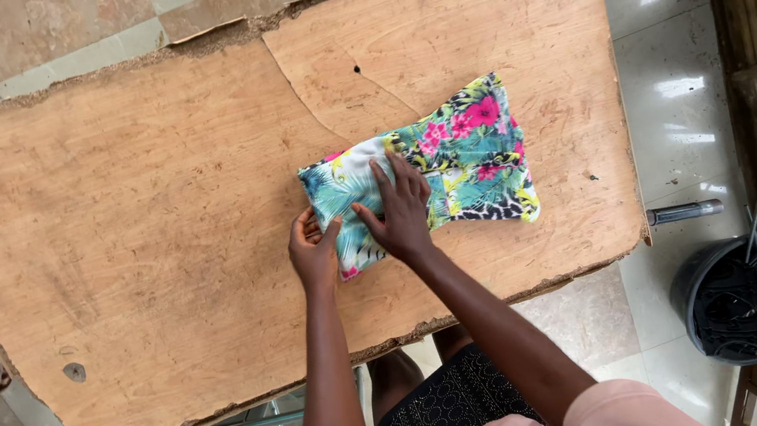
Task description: The person folds a shirt on a wooden surface, then walks to a suitcase and places the folded shirt inside.
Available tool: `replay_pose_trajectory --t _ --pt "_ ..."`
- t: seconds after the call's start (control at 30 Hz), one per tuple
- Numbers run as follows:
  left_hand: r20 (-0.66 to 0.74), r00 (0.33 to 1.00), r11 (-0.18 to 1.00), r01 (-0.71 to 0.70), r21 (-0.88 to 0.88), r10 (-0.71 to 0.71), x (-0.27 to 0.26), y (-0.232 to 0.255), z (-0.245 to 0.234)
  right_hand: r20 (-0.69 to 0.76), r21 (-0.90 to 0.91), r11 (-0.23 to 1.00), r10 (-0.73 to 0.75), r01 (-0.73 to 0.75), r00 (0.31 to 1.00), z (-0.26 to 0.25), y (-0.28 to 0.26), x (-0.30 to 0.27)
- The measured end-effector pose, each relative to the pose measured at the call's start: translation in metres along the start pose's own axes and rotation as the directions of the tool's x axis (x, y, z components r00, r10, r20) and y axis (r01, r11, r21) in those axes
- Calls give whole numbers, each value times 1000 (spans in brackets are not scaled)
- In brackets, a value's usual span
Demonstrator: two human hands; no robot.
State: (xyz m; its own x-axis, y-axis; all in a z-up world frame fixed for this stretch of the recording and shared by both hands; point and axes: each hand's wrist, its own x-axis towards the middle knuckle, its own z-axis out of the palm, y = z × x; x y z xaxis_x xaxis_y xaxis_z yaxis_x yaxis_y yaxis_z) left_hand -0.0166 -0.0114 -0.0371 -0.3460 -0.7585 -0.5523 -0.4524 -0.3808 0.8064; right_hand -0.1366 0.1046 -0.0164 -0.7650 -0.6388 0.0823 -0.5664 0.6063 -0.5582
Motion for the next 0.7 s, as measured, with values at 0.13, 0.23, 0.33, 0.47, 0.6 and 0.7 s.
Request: replay_pose_trajectory --t 0.13,0.23,0.33,0.47,0.6,0.7 --pt "9 990 989 -136 -61 137 -19 16 -13 168 354 911 158 -209 973 -29 -27 -9" --pt "-1 986 985 -166 -54 166 -37 35 -18 432 523 780 105 -343 896 -40 -37 -7" --pt "37 979 979 -197 -47 199 -57 53 -10 585 625 589 81 -513 807 -43 -33 -4" --pt "252 967 970 13 -242 50 -78 72 18 632 629 476 149 -615 761 -55 -1 2" --pt "405 912 973 34 -228 63 -85 72 44 543 753 274 254 -598 800 -67 39 -3" --pt "314 948 977 14 -212 55 -79 60 54 530 773 173 351 -610 772 -68 69 -7"
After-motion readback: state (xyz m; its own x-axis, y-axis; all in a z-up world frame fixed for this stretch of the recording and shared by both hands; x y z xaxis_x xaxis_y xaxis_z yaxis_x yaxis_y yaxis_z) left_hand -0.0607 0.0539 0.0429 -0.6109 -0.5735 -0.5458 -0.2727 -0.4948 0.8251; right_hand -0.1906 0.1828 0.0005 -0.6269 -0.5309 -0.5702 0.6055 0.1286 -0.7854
